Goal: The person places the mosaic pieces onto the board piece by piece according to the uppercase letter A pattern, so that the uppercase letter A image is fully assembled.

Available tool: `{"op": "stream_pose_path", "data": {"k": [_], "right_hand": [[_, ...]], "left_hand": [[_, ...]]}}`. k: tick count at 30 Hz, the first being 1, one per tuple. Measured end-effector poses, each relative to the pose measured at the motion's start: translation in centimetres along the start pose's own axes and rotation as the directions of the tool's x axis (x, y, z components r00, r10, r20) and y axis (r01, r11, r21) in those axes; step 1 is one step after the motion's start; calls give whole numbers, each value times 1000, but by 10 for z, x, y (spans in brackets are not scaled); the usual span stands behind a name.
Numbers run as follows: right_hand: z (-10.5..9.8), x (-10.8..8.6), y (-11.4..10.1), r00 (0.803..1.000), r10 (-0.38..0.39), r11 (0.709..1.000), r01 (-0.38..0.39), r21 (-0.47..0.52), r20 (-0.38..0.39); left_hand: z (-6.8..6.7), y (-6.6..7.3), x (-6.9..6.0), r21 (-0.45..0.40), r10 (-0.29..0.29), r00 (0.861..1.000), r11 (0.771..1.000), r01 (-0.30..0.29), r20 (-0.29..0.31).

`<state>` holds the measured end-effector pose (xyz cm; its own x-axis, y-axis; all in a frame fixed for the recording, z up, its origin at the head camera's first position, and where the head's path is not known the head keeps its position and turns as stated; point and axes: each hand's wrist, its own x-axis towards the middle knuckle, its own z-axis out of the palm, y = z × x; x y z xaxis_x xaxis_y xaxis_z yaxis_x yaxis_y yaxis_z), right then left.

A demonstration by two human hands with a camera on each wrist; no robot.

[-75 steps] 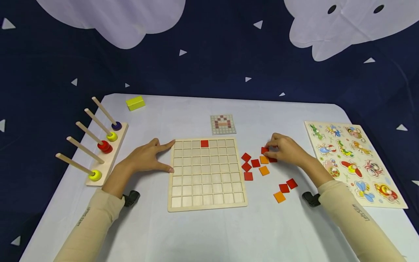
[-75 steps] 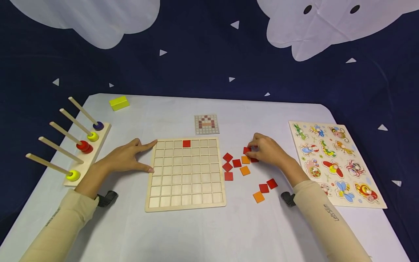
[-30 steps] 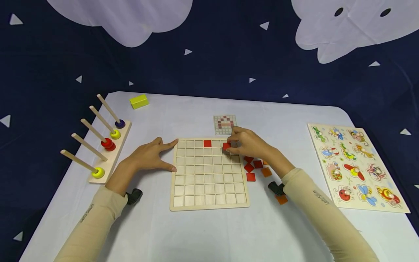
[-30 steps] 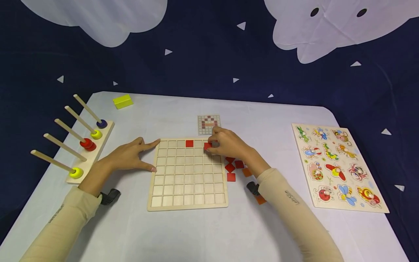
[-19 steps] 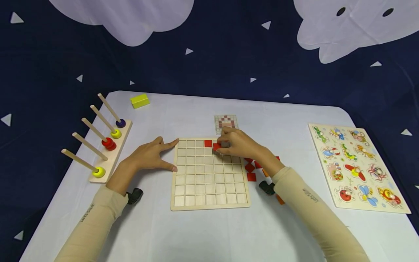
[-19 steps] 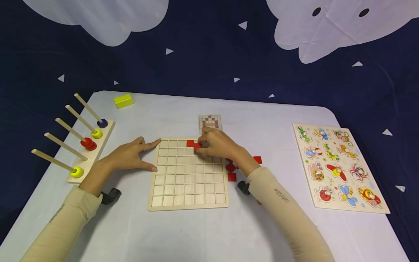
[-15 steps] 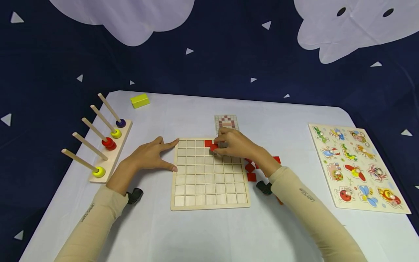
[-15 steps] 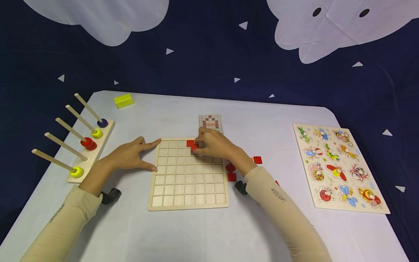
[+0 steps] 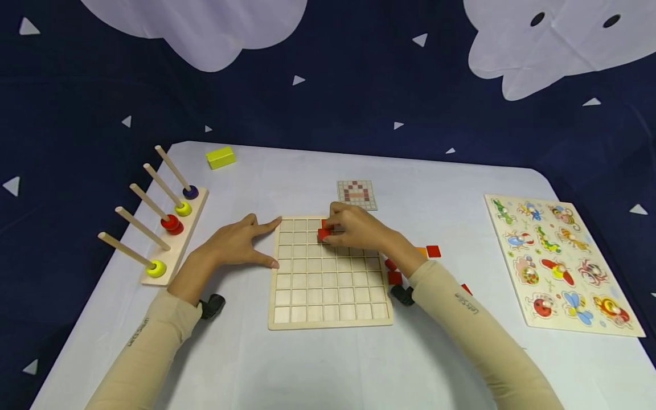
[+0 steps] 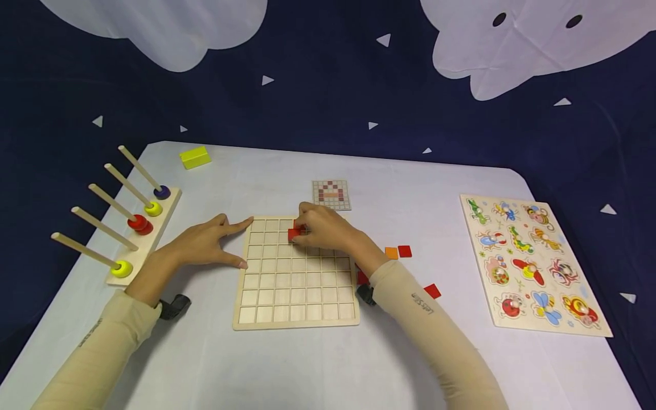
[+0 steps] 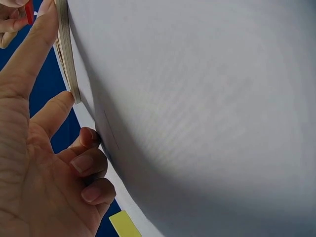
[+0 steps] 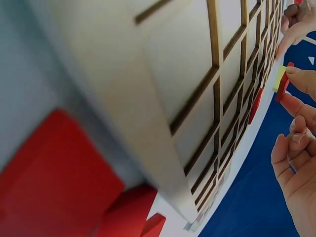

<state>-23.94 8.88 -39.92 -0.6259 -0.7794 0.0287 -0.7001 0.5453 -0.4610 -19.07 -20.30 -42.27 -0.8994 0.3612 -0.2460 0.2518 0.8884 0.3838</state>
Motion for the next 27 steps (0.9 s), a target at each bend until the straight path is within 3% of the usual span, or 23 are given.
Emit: {"op": "stream_pose_path", "data": {"k": [20, 27], "right_hand": [[14, 14, -11, 999, -40, 991, 44, -127, 37], [17, 15, -10, 999, -48, 984, 48, -173, 9]], "left_hand": [[0, 0, 0, 4, 1, 1000, 1000, -1, -3], [1, 0, 0, 9, 0, 1000, 1000, 0, -1]]}}
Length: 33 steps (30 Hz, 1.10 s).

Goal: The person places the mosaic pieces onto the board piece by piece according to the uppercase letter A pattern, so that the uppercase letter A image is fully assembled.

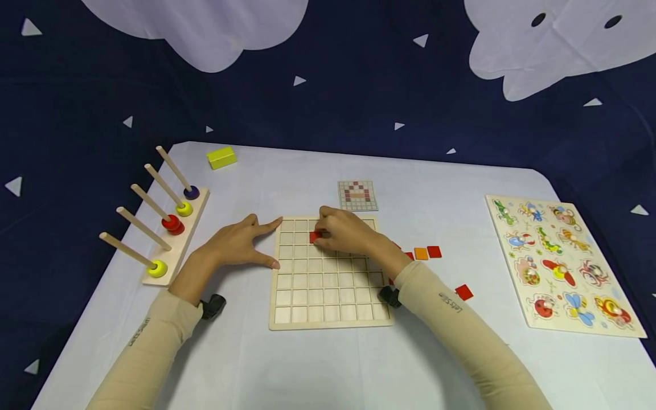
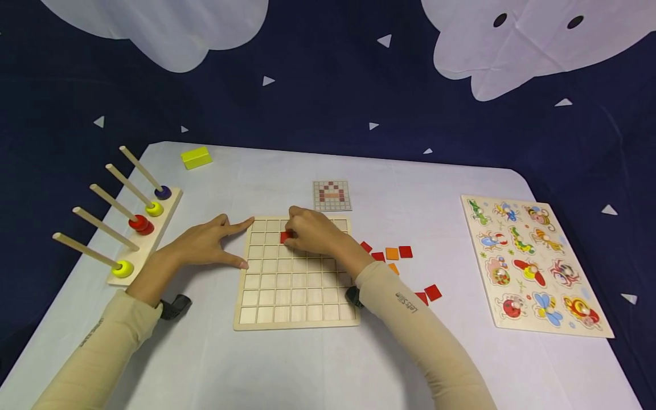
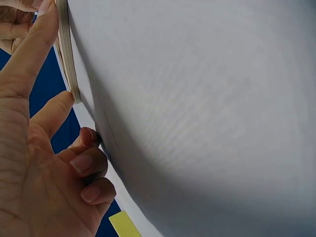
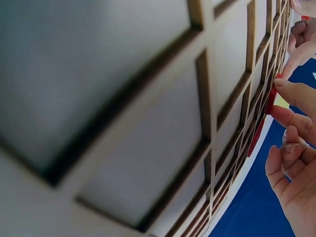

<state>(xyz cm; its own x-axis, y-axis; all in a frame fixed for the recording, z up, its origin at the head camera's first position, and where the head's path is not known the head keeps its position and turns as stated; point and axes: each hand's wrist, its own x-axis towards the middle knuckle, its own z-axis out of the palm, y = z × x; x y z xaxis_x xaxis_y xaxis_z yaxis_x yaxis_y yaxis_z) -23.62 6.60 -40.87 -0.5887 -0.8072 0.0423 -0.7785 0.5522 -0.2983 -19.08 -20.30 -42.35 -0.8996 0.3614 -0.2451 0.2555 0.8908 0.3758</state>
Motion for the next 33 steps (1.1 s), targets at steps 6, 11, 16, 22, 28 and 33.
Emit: {"op": "stream_pose_path", "data": {"k": [6, 11, 16, 22, 28, 33], "right_hand": [[1, 1, -2, 1000, 9, 1000, -9, 4, -2], [1, 2, -4, 998, 56, 997, -57, 45, 24], [1, 4, -3, 993, 109, 986, -114, 123, 50], [1, 6, -2, 987, 144, 969, -155, 193, 66], [0, 7, -2, 984, 160, 971, -172, 166, 82], [-2, 6, -3, 986, 142, 982, -151, 113, 85]], "left_hand": [[0, 0, 0, -5, -5, 1000, 1000, 5, 2], [0, 0, -1, -14, -3, 1000, 1000, 3, -1], [-1, 0, -1, -17, -4, 1000, 1000, 4, 2], [-1, -1, 0, -17, -1, 1000, 1000, 1, 4], [-1, -1, -1, -17, 4, 1000, 1000, -4, 3], [-1, 0, -1, -17, 8, 1000, 1000, -8, 5]]}}
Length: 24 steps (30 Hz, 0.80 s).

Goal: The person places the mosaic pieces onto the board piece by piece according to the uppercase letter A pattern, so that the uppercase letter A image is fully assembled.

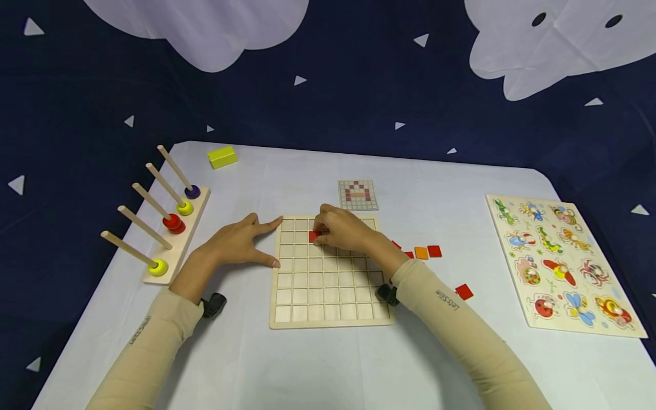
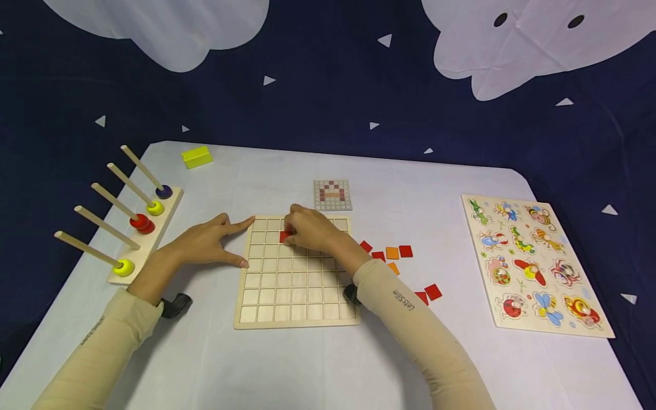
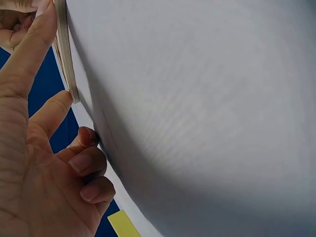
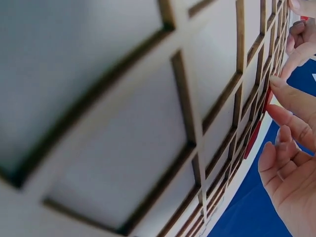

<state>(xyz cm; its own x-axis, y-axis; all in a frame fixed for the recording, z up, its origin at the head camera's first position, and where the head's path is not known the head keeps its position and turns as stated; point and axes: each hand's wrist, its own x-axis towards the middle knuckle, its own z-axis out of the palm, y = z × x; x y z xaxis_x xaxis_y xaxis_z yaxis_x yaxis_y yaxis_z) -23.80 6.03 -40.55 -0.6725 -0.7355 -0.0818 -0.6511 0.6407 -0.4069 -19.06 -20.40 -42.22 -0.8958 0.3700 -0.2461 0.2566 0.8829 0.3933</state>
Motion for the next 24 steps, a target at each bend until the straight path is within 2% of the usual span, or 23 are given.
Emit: {"op": "stream_pose_path", "data": {"k": [3, 10, 24], "right_hand": [[-1, -4, 1, 1000, -9, 1000, 9, -7, 1], [-6, -20, 7, 999, -14, 998, 16, 54, -47], [-20, -69, 44, 994, 55, 996, -48, 77, -96]], "left_hand": [[0, 0, 0, 2, -1, 1000, 1000, 1, 3], [1, 1, 1, 6, -13, 1000, 1000, 13, 4], [1, 0, 0, 8, -12, 1000, 1000, 12, 1]]}}
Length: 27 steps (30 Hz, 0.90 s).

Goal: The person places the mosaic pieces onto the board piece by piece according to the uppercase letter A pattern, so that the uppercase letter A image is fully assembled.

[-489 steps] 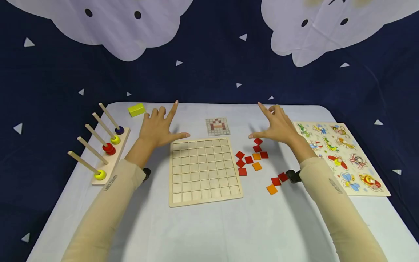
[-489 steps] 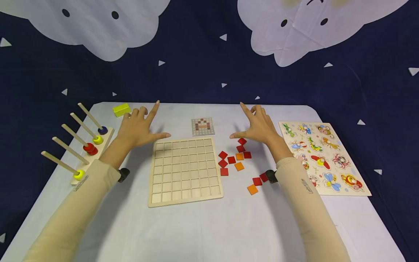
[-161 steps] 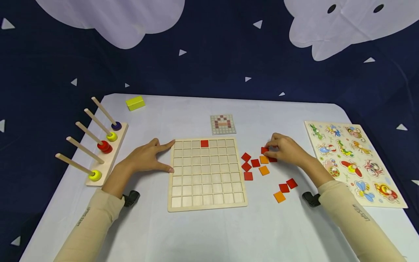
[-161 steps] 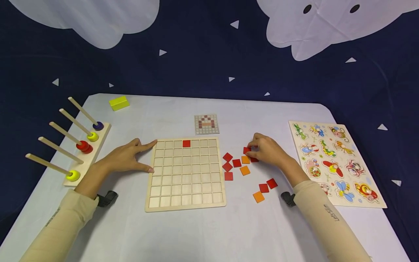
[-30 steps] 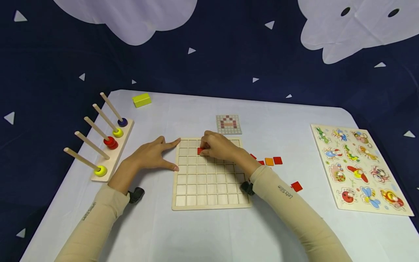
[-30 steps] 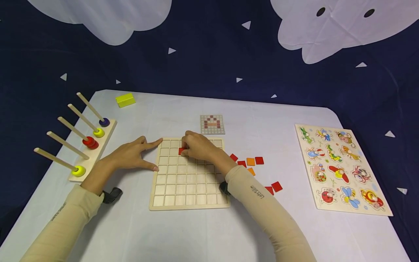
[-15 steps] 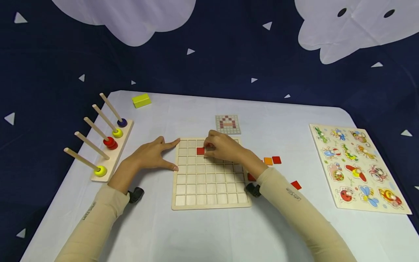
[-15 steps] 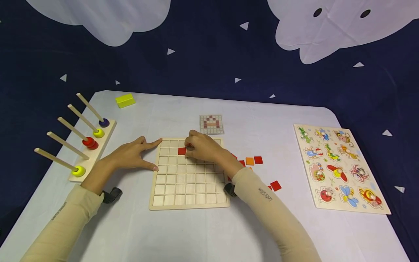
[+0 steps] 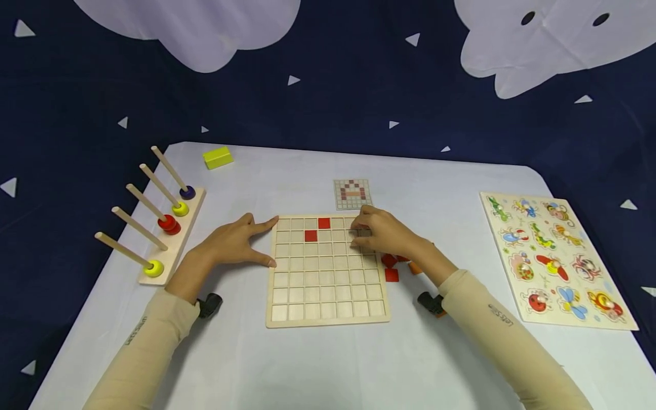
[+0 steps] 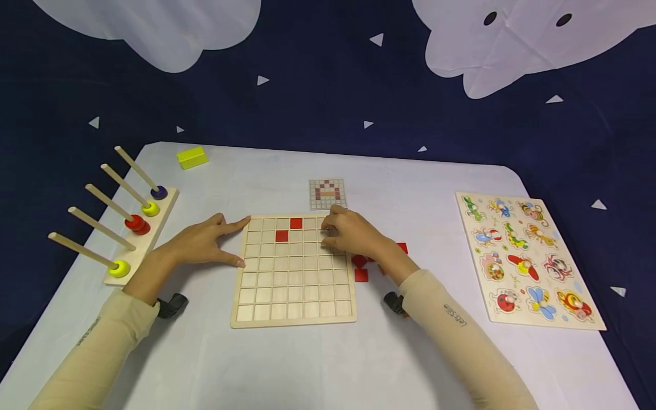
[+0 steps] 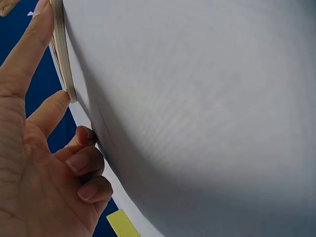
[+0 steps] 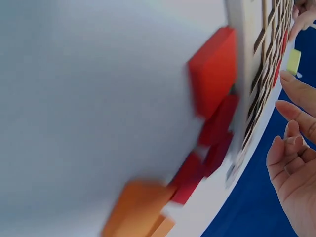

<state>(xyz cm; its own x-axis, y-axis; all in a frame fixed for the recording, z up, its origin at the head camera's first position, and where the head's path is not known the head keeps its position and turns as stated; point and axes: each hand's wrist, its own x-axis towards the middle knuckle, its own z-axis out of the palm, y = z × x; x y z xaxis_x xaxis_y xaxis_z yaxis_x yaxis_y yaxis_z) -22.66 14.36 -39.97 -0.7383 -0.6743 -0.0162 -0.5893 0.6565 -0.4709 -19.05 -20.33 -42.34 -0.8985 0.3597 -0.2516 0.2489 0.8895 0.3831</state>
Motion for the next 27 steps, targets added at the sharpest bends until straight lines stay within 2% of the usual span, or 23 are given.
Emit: {"op": "stream_pose_path", "data": {"k": [6, 18, 27], "right_hand": [[-9, -22, 17, 999, 30, 1000, -30, 3, -36], [-28, -69, 49, 980, 173, 985, -172, 21, -99], [-29, -102, 73, 975, 157, 986, -164, -28, -159]], "left_hand": [[-1, 0, 0, -3, 12, 1000, 1000, -12, 0], [-1, 0, -1, -8, 18, 1000, 1000, -18, -2], [-1, -1, 0, -9, 25, 1000, 1000, -25, -8]]}}
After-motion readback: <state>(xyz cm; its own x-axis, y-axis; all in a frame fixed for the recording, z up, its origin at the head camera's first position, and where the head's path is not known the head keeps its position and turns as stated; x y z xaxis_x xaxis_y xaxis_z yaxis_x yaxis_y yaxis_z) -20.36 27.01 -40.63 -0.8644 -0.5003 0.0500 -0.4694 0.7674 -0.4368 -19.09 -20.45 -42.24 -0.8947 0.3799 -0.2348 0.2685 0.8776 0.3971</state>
